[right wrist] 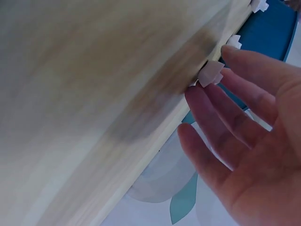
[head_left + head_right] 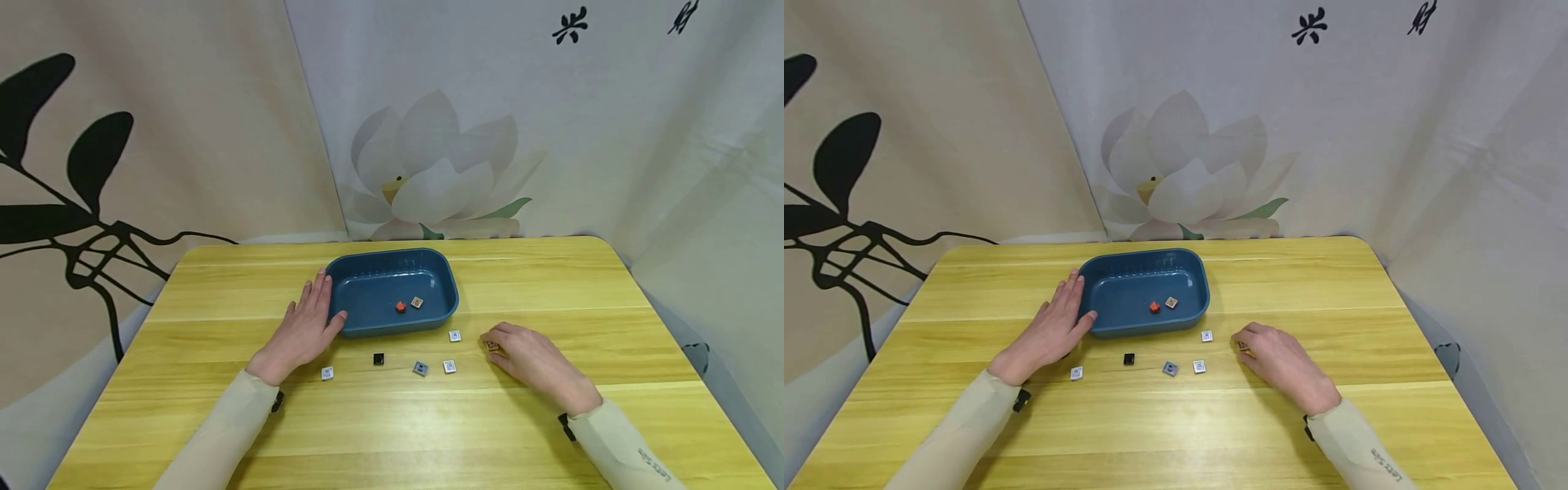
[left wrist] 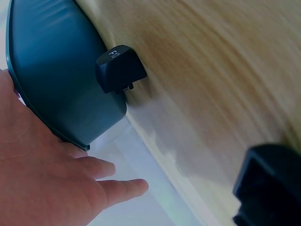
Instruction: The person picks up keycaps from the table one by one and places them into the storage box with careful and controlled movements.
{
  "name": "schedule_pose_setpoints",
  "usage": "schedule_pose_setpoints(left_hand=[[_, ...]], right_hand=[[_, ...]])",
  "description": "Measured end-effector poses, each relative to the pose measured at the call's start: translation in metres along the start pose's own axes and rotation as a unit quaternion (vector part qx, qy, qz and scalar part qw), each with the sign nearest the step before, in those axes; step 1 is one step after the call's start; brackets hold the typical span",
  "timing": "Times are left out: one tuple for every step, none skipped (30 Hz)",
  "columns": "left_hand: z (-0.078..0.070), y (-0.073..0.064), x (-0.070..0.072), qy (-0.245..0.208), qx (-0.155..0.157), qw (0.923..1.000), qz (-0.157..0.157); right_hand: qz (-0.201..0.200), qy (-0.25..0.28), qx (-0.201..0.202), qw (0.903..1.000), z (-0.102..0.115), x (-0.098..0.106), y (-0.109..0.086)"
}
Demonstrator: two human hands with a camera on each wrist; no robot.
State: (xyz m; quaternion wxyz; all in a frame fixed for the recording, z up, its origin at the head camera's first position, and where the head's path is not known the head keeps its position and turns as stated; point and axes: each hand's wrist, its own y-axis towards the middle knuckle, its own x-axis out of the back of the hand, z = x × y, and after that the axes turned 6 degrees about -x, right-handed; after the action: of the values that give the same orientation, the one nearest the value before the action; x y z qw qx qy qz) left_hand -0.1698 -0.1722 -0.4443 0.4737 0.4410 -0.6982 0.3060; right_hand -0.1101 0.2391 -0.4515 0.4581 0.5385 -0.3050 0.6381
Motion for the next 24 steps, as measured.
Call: schedule_pose_setpoints(left_hand=[[0.0, 0.0, 0.0, -0.001, 0.001, 1.0, 0.0], [0.001, 0.0, 0.0, -0.001, 0.002, 1.0, 0.002], [0.001, 0.001, 0.0, -0.002, 0.003, 1.0, 0.003], [0.002, 0.001, 0.0, -0.002, 0.004, 1.0, 0.005], [0.002, 0.001, 0.0, -0.003, 0.004, 1.0, 0.005], [0.002, 0.001, 0.0, -0.003, 0.004, 1.0, 0.006], [0.002, 0.001, 0.0, -0.004, 0.003, 1.0, 0.006], [0.002, 0.001, 0.0, -0.003, 0.003, 1.0, 0.006], [0.001, 0.001, 0.0, -0.003, 0.002, 1.0, 0.006], [0.001, 0.001, 0.0, -0.004, 0.001, 1.0, 0.006], [0.001, 0.001, 0.0, -0.004, 0.0, 1.0, 0.005], [0.001, 0.001, 0.0, -0.005, -0.001, 1.0, 0.005], [0.0, 0.001, 0.0, -0.005, 0.0, 1.0, 0.005], [0.0, 0.001, 0.0, -0.005, 0.0, 1.0, 0.005], [0.0, 0.001, 0.001, -0.005, 0.0, 1.0, 0.004], [0.0, 0.001, 0.0, -0.006, 0.0, 1.0, 0.004], [0.0, 0.001, 0.0, -0.005, 0.001, 1.0, 0.004], [0.0, 0.001, 0.0, -0.005, 0.001, 1.0, 0.004], [0.0, 0.001, 0.0, -0.005, 0.002, 1.0, 0.004], [0.0, 0.001, 0.0, -0.005, 0.002, 1.0, 0.004], [0.0, 0.001, 0.0, -0.006, 0.002, 1.0, 0.005], [0.0, 0.001, 0.0, -0.006, 0.002, 1.0, 0.005], [0.0, 0.0, 0.0, -0.006, 0.003, 1.0, 0.006], [0.001, 0.0, 0.0, -0.006, 0.003, 1.0, 0.006]], right_hand=[[-0.001, 0.001, 0.001, 1.0, 0.001, 0.0, 0.0], [-0.002, 0.001, 0.002, 1.0, 0.001, -0.001, 0.001], [-0.004, 0.001, 0.004, 1.0, 0.001, -0.001, 0.001], [-0.007, 0.001, 0.006, 1.0, 0.001, -0.001, 0.001], [-0.01, 0.001, 0.009, 0.9999, 0.0, -0.001, 0.001], [-0.013, 0.002, 0.01, 0.9999, 0.0, -0.001, 0.001], [-0.016, 0.003, 0.012, 0.9998, 0.0, -0.002, 0.002], [-0.02, 0.004, 0.015, 0.9997, -0.001, -0.002, 0.002], [-0.023, 0.006, 0.017, 0.9996, -0.001, -0.002, 0.002], [-0.026, 0.008, 0.018, 0.9995, -0.001, -0.002, 0.001], [-0.026, 0.01, 0.018, 0.9994, -0.001, -0.002, 0.001], [-0.027, 0.012, 0.018, 0.9994, -0.001, -0.002, 0.001], [-0.027, 0.014, 0.017, 0.9994, -0.001, -0.001, 0.001], [-0.027, 0.016, 0.016, 0.9994, -0.001, -0.001, 0.001], [-0.027, 0.017, 0.014, 0.9994, -0.001, 0.0, 0.001], [-0.027, 0.017, 0.013, 0.9994, -0.001, 0.001, 0.001], [-0.028, 0.017, 0.011, 0.9994, 0.0, 0.002, 0.001], [-0.03, 0.017, 0.011, 0.9993, 0.0, 0.003, 0.002], [-0.032, 0.016, 0.013, 0.9993, 0.0, 0.004, 0.002], [-0.034, 0.014, 0.016, 0.9992, 0.001, 0.005, 0.002], [-0.037, 0.014, 0.018, 0.9991, 0.002, 0.006, 0.003], [-0.04, 0.014, 0.021, 0.9989, 0.002, 0.008, 0.003], [-0.045, 0.014, 0.023, 0.9986, 0.003, 0.009, 0.004], [-0.05, 0.016, 0.025, 0.9983, 0.004, 0.01, 0.005]])
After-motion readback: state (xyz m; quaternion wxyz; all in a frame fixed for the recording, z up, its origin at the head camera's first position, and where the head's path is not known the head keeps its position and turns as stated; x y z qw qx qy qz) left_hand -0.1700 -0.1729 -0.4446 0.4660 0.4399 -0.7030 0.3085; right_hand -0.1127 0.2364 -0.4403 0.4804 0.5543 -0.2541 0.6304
